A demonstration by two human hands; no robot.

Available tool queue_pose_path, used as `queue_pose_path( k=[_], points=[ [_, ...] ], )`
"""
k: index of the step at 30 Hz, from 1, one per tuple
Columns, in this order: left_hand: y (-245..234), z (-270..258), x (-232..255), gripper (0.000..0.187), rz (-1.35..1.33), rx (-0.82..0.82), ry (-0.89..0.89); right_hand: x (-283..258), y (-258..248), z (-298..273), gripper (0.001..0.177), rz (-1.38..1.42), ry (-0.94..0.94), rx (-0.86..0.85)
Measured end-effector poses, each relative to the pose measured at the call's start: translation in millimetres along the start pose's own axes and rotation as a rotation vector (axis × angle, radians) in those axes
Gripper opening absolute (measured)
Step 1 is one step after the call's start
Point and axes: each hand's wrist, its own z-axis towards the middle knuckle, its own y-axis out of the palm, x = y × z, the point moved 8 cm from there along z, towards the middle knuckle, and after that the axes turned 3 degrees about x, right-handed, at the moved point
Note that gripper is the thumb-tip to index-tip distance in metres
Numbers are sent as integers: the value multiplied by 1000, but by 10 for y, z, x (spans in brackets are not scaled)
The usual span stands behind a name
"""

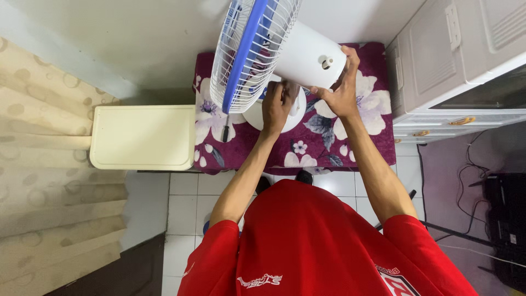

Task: The person disassembles a table fan by removing the front grille, rear grille, fan blades, and central hub. They use a screwdriver to loosen a screw on the front grille and then remove each component by hand, placing them on a nearby surface.

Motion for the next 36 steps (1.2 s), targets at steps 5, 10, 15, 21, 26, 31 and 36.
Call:
queue_pose_path(
  k=[5, 10, 15, 21, 26, 31, 36],
  points=[
    [-77, -278, -369, 48, -25, -114, -92, 84, -42, 20, 99, -43, 21, -5],
    [-1031, -505, -619, 83, -273, 122, -340, 174, -93, 41, 103, -37, 34, 7],
    [-1547, 103, 110, 131, -6, 122, 160, 265, -145, 164, 106, -77, 50, -17],
    [-1479, 621, 525, 131, -51, 84, 210, 420, -258, 445, 109, -77, 134, 10],
    [-1328, 823, 473, 125, -67, 97, 256, 546, -343, 613, 105, -42, 167, 9],
    [-1166, 1009, 396, 132, 33, 162, 389, 632, -381, 813, 102, -2, 134, 30],
    [-1067, 992, 338, 129, 44, 161, 412, 525, -401, 842, 97, 15, 101, 28]
  ],
)
